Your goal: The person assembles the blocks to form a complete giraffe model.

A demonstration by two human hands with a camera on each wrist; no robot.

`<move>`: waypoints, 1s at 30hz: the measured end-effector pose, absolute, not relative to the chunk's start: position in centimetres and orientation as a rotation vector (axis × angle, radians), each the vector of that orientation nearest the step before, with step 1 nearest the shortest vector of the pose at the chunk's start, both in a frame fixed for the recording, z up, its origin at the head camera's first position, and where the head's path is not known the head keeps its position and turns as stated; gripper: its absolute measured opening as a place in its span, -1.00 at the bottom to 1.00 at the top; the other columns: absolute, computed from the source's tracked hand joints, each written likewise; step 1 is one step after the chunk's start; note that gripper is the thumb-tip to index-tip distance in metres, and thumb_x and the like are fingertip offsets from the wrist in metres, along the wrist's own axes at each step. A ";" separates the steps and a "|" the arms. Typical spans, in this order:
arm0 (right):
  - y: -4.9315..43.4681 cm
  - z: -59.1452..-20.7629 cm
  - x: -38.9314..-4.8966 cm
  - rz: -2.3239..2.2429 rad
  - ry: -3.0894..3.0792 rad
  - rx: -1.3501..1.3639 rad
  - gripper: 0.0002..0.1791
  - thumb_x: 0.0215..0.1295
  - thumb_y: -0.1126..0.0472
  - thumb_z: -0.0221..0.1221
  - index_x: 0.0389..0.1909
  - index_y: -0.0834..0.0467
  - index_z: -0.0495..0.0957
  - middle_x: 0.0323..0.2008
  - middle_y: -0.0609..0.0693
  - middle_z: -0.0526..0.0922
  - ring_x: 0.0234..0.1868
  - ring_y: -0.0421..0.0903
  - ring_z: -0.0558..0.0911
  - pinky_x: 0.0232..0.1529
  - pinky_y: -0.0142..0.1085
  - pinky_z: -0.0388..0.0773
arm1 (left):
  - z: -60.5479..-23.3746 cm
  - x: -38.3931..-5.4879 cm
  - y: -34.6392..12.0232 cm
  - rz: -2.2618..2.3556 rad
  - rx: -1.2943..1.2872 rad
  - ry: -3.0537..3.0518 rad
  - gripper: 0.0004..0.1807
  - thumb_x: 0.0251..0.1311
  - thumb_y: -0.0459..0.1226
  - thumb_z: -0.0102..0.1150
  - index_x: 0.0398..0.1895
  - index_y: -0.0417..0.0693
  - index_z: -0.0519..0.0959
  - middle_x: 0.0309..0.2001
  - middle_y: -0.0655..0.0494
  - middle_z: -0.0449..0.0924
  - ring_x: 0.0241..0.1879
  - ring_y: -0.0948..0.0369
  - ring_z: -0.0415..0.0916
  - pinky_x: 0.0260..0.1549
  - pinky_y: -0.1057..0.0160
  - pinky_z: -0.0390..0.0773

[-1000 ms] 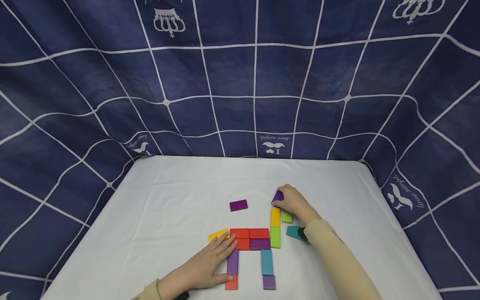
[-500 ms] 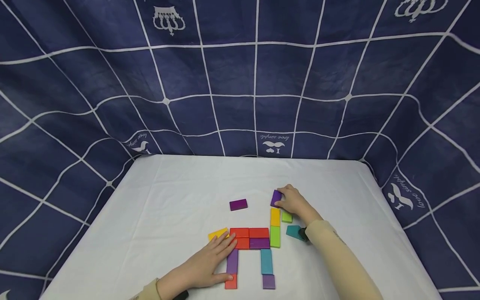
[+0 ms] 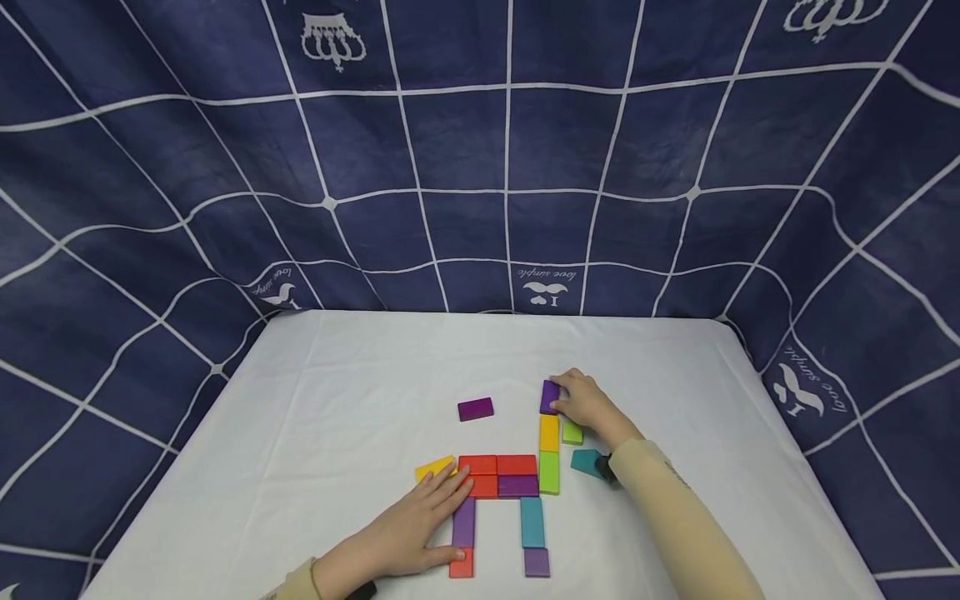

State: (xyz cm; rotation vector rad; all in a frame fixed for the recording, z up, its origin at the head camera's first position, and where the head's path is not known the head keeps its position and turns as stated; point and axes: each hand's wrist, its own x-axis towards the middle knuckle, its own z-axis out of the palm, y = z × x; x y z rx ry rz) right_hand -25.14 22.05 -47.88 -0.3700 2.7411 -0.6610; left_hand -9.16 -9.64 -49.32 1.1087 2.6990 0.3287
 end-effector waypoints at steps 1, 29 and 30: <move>22.1 -47.8 -25.1 -0.657 2.742 -0.376 -0.40 0.39 0.16 0.18 0.39 0.25 0.33 0.23 0.31 0.42 0.18 0.22 0.45 0.31 0.17 0.36 | -49.3 -9.2 -9.7 0.330 1.110 2.701 -0.07 0.30 0.33 -0.12 0.55 -0.06 0.10 0.57 0.03 0.00 0.55 -0.02 -0.05 0.44 -0.06 0.18; 22.5 -48.1 -24.5 -0.657 2.770 -0.445 -0.41 0.37 0.15 0.21 0.37 0.25 0.37 0.23 0.32 0.45 0.16 0.23 0.48 0.28 0.16 0.40 | -49.2 -9.1 -9.6 0.331 1.098 2.709 -0.07 0.29 0.33 -0.11 0.55 -0.06 0.10 0.57 0.04 0.01 0.55 -0.02 -0.04 0.44 -0.05 0.20; 22.5 -48.1 -24.5 -0.657 2.771 -0.444 -0.41 0.37 0.15 0.20 0.37 0.25 0.37 0.23 0.32 0.45 0.16 0.24 0.48 0.28 0.16 0.40 | -49.2 -9.1 -9.6 0.330 1.099 2.711 -0.07 0.29 0.33 -0.11 0.55 -0.06 0.10 0.57 0.04 0.01 0.55 -0.02 -0.03 0.43 -0.05 0.20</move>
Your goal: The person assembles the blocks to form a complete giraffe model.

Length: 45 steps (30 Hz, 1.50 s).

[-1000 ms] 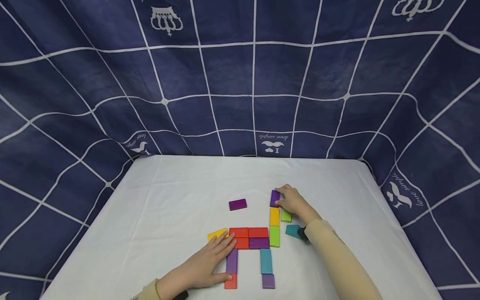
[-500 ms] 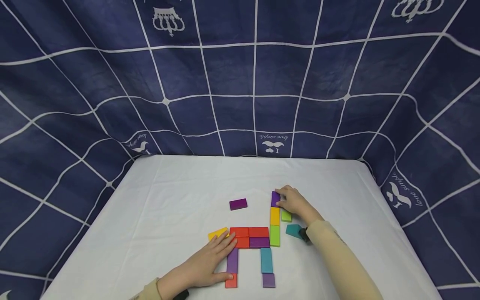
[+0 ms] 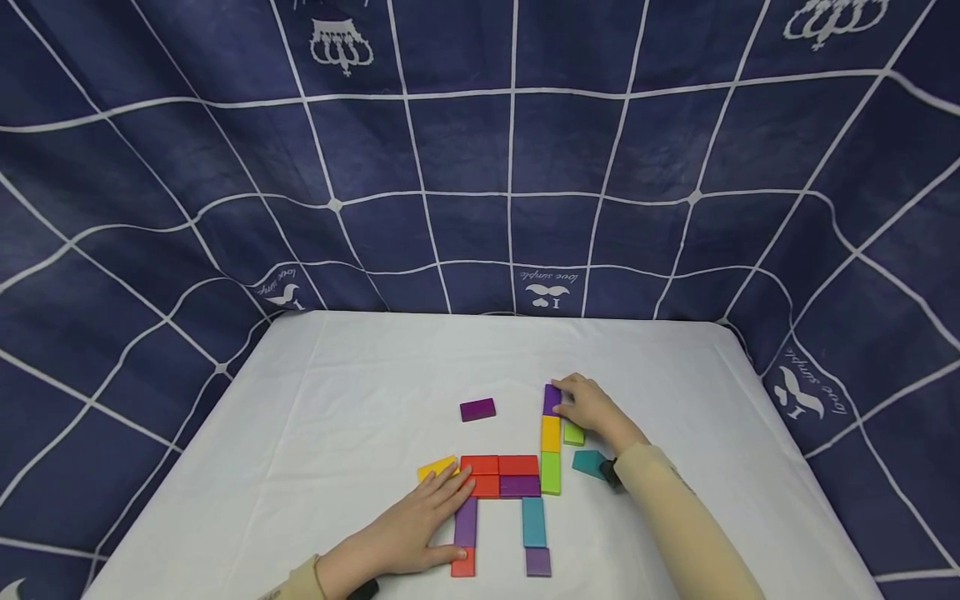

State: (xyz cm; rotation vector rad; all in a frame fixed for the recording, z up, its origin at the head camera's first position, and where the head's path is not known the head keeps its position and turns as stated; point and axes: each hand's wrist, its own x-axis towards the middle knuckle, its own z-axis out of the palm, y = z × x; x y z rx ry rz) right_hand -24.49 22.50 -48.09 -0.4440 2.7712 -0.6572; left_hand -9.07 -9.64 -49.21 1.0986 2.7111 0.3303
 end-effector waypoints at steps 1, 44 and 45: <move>22.5 -48.1 -24.5 -0.661 2.768 -0.436 -0.40 0.37 0.14 0.21 0.37 0.24 0.37 0.24 0.32 0.44 0.17 0.24 0.48 0.29 0.16 0.39 | -49.2 -9.1 -9.6 0.329 1.098 2.711 -0.07 0.29 0.33 -0.11 0.55 -0.06 0.10 0.57 0.04 0.01 0.55 -0.02 -0.03 0.43 -0.04 0.20; 10.4 -47.7 -24.4 -0.616 2.854 -0.642 -0.67 0.06 0.22 0.45 -0.11 0.20 0.72 -0.20 0.05 0.66 -0.17 -0.02 0.61 0.08 -0.10 0.57 | -49.4 -9.3 -9.5 0.354 1.054 2.670 -0.06 0.28 0.35 -0.13 0.56 -0.01 0.09 0.58 0.06 -0.02 0.56 -0.01 -0.09 0.43 -0.08 0.19; 10.4 -47.6 -24.3 -0.607 2.864 -0.638 -0.67 0.06 0.22 0.45 -0.13 0.20 0.72 -0.21 0.04 0.67 -0.17 -0.02 0.62 0.09 -0.10 0.58 | -49.4 -9.2 -9.5 0.354 1.059 2.673 -0.06 0.28 0.35 -0.13 0.55 -0.01 0.09 0.58 0.06 -0.02 0.56 -0.01 -0.08 0.43 -0.08 0.19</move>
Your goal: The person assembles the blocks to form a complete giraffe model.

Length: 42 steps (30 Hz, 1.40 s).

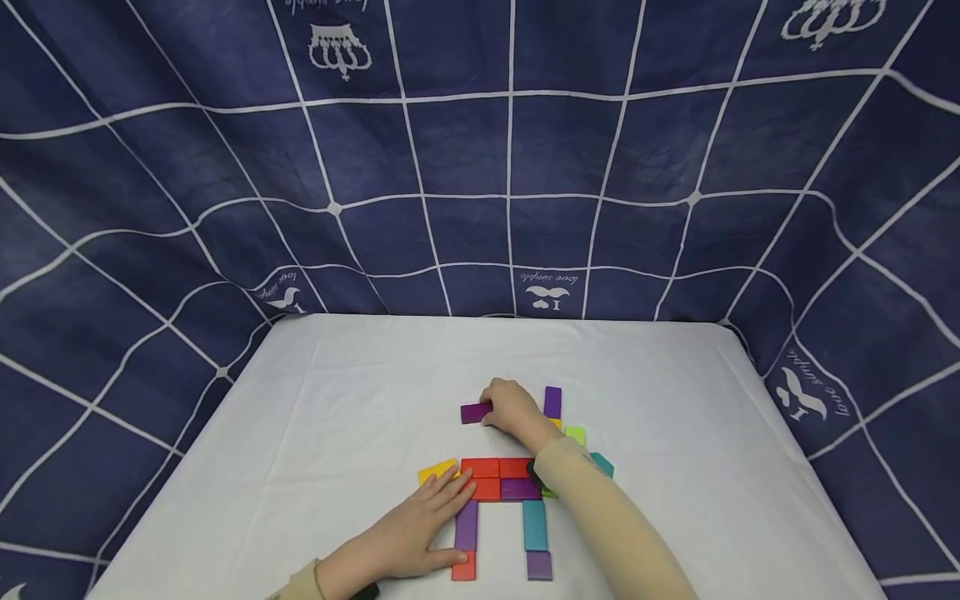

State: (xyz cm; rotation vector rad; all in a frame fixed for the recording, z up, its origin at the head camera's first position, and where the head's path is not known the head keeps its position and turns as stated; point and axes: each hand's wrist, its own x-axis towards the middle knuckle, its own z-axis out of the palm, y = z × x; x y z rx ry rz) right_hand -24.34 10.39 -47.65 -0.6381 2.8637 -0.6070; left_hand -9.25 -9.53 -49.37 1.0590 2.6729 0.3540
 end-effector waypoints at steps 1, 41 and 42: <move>10.3 -47.7 -24.3 -0.595 2.872 -0.634 -0.67 0.05 0.21 0.46 -0.14 0.20 0.72 -0.22 0.04 0.67 -0.17 -0.02 0.63 0.09 -0.10 0.58 | -49.4 -9.2 -9.5 0.353 1.064 2.677 -0.06 0.28 0.35 -0.13 0.55 -0.02 0.09 0.58 0.05 -0.01 0.56 -0.01 -0.08 0.43 -0.07 0.19; 21.8 -47.2 -28.0 -0.651 2.861 0.249 -0.39 0.31 0.07 0.21 0.08 0.56 0.40 -0.10 0.45 0.60 -0.19 0.20 0.58 0.01 0.00 0.61 | -49.8 -9.0 -9.9 0.332 1.105 2.693 -0.05 0.29 0.38 -0.22 0.57 -0.01 0.05 0.59 0.08 -0.05 0.56 0.01 -0.08 0.44 -0.05 0.20; 21.8 -47.2 -28.1 -0.638 2.875 0.208 -0.37 0.33 0.07 0.20 0.14 0.55 0.37 -0.04 0.47 0.58 -0.12 0.24 0.59 0.07 0.04 0.59 | -49.8 -9.1 -10.0 0.332 1.106 2.694 -0.05 0.29 0.38 -0.22 0.57 -0.01 0.05 0.59 0.08 -0.05 0.56 0.01 -0.08 0.44 -0.05 0.20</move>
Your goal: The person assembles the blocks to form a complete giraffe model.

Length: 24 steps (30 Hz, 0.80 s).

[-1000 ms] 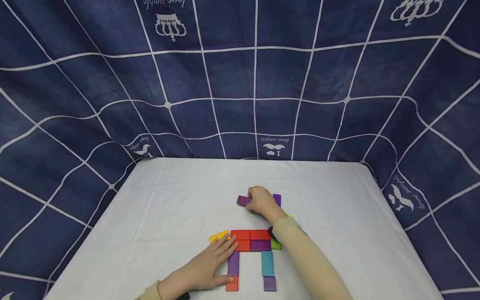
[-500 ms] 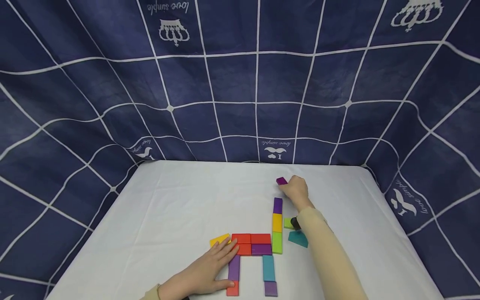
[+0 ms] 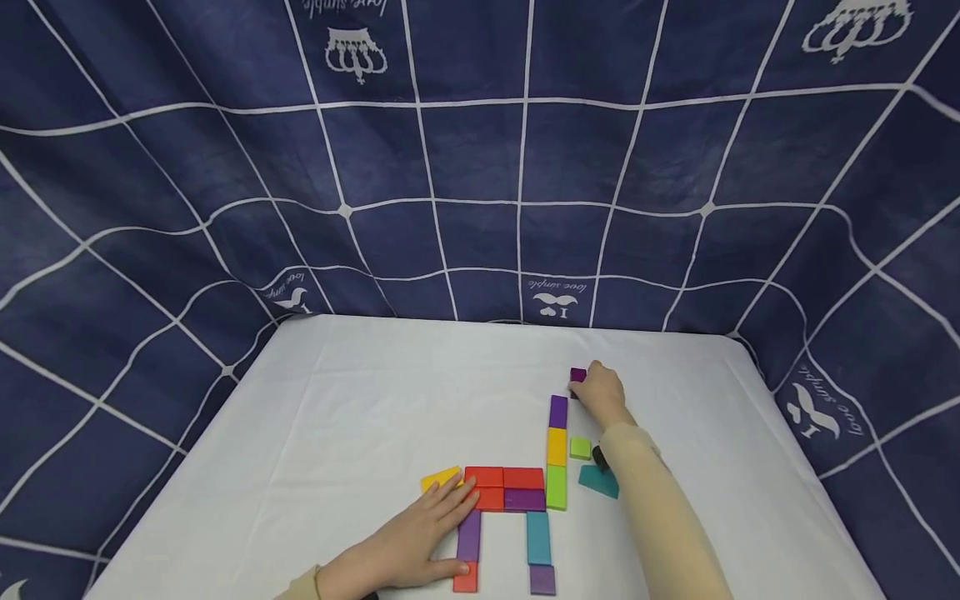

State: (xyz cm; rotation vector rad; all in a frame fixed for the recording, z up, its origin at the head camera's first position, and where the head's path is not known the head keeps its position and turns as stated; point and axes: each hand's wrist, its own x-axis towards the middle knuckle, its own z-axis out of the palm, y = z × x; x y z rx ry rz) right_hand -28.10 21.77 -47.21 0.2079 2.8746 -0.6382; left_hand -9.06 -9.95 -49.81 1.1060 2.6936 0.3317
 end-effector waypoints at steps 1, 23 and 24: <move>21.7 -47.2 -28.2 -0.630 2.881 0.169 -0.36 0.35 0.08 0.19 0.20 0.53 0.34 0.03 0.48 0.56 -0.05 0.27 0.58 0.14 0.08 0.55 | -49.8 -9.1 -10.0 0.331 1.108 2.694 -0.05 0.29 0.37 -0.21 0.57 -0.01 0.05 0.59 0.08 -0.05 0.56 0.01 -0.08 0.43 -0.05 0.20; 21.8 -47.7 -29.2 -0.767 2.769 0.046 -0.33 0.32 0.15 0.23 0.33 0.42 0.31 -0.14 0.27 0.56 -0.14 0.10 0.47 0.03 -0.05 0.54 | -49.1 -9.0 -9.8 0.365 1.090 2.677 -0.06 0.30 0.34 -0.14 0.55 -0.04 0.09 0.58 0.05 0.00 0.56 -0.01 -0.07 0.44 -0.05 0.19; 21.8 -47.8 -29.3 -0.779 2.761 0.038 -0.34 0.32 0.14 0.23 0.34 0.40 0.32 -0.15 0.26 0.55 -0.14 0.10 0.47 0.00 -0.07 0.53 | -49.2 -9.0 -9.8 0.359 1.092 2.682 -0.06 0.30 0.34 -0.15 0.55 -0.04 0.09 0.58 0.05 0.00 0.56 -0.01 -0.06 0.44 -0.05 0.19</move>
